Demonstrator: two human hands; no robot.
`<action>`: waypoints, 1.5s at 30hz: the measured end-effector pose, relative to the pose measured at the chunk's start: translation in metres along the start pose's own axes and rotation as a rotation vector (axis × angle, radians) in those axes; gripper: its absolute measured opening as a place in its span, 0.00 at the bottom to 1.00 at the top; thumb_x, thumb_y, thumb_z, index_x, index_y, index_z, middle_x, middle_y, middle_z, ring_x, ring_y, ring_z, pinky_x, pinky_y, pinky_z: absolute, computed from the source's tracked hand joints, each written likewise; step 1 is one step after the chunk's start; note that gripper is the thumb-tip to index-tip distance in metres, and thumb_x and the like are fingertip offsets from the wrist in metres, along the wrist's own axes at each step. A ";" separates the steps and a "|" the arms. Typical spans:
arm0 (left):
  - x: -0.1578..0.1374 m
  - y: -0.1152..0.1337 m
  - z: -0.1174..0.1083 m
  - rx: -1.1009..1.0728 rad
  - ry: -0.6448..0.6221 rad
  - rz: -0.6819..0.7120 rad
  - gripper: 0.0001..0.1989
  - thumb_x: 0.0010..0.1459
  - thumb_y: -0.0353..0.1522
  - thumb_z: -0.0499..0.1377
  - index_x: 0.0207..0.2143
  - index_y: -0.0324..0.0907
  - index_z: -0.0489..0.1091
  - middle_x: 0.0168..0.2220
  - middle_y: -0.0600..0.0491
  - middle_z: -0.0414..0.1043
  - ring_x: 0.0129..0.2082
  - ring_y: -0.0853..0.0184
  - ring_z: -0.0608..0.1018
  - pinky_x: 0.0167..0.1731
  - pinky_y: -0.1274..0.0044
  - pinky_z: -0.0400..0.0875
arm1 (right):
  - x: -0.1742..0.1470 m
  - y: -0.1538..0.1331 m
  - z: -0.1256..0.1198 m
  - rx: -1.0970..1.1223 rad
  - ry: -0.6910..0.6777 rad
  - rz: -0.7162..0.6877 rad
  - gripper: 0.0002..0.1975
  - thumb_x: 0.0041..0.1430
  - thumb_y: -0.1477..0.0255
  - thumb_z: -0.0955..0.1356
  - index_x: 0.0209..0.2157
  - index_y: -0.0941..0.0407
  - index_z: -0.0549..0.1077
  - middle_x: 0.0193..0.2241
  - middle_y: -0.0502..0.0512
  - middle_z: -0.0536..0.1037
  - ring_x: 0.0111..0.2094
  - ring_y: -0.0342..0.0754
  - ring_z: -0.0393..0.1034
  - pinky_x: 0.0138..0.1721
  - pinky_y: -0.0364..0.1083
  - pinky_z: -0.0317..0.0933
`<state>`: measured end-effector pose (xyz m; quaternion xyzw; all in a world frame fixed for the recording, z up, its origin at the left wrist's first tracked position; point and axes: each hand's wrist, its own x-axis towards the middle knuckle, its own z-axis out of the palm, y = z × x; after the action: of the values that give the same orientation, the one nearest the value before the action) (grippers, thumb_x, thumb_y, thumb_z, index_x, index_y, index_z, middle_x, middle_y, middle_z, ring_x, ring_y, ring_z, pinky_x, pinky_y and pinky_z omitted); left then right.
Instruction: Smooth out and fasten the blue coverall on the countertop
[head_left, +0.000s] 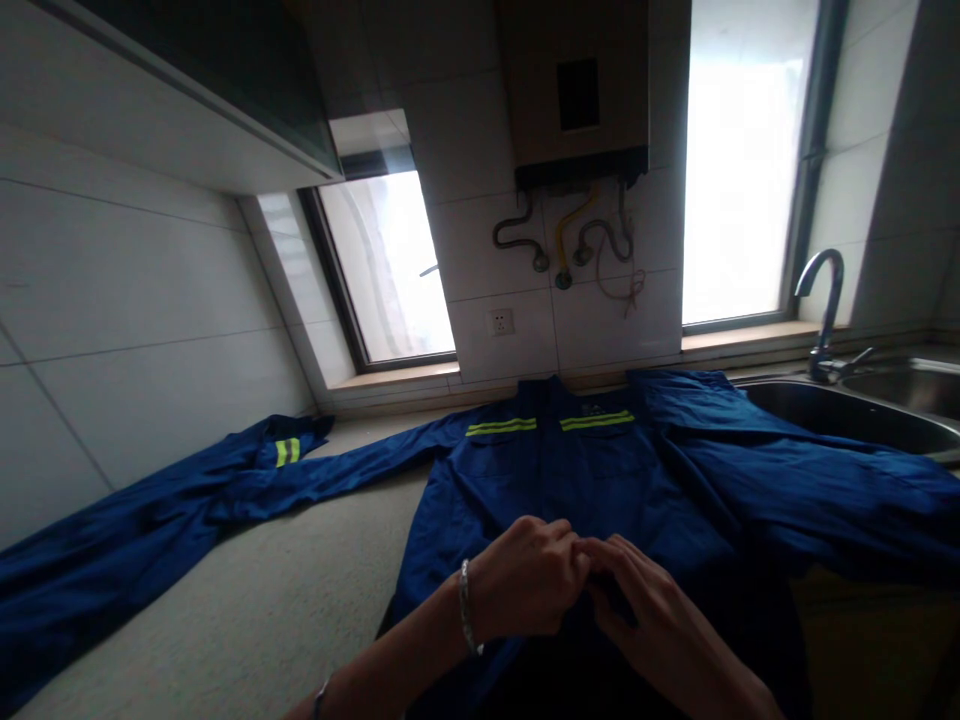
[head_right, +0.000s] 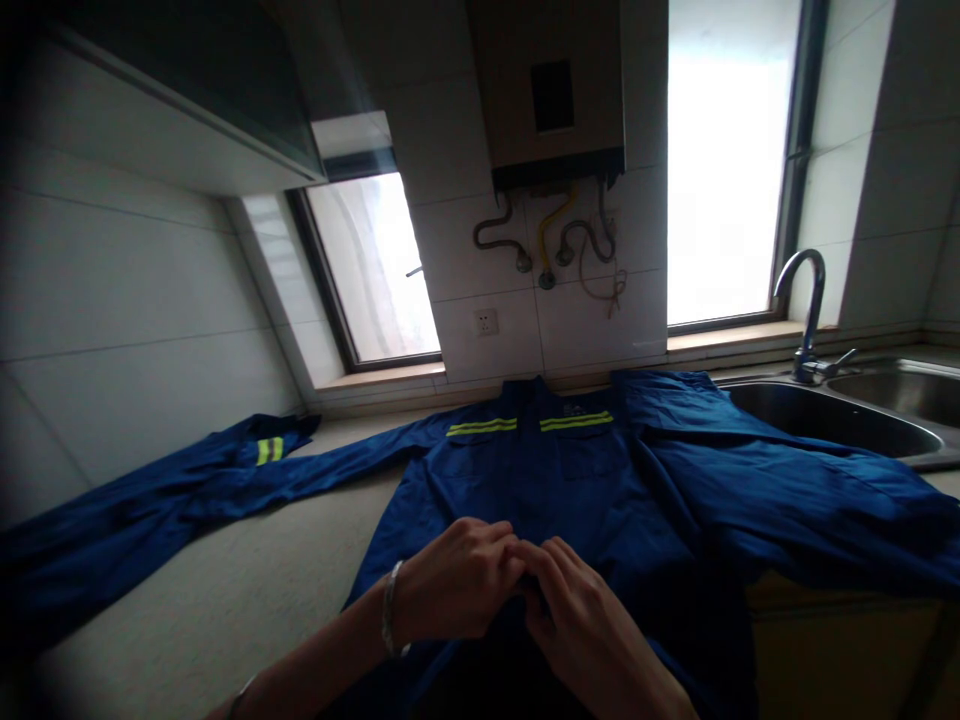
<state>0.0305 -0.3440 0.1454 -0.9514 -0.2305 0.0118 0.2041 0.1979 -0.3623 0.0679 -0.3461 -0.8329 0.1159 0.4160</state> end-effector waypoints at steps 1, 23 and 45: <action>0.000 0.000 0.000 -0.018 -0.007 -0.007 0.03 0.54 0.27 0.52 0.29 0.38 0.65 0.28 0.50 0.70 0.28 0.67 0.72 0.24 0.77 0.66 | -0.001 -0.001 -0.001 0.016 -0.004 0.007 0.21 0.56 0.82 0.59 0.50 0.50 0.60 0.40 0.52 0.71 0.40 0.44 0.67 0.42 0.44 0.63; -0.010 -0.076 0.073 -0.661 -0.331 -0.314 0.10 0.53 0.34 0.56 0.33 0.39 0.75 0.27 0.54 0.74 0.25 0.72 0.72 0.24 0.84 0.62 | 0.215 0.207 0.094 -0.187 -0.228 0.361 0.17 0.46 0.80 0.63 0.39 0.60 0.75 0.36 0.56 0.78 0.38 0.46 0.71 0.37 0.39 0.60; 0.001 -0.092 0.137 -0.445 -0.027 -0.740 0.18 0.59 0.34 0.48 0.48 0.36 0.66 0.52 0.41 0.64 0.54 0.54 0.63 0.51 0.60 0.59 | 0.298 0.287 0.131 -0.447 -0.137 0.571 0.16 0.52 0.77 0.63 0.43 0.64 0.73 0.41 0.69 0.74 0.44 0.55 0.69 0.42 0.46 0.61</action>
<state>-0.0244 -0.2163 0.0564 -0.8251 -0.5558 -0.0996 -0.0184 0.1111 0.0612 0.0299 -0.6384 -0.7334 0.0657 0.2242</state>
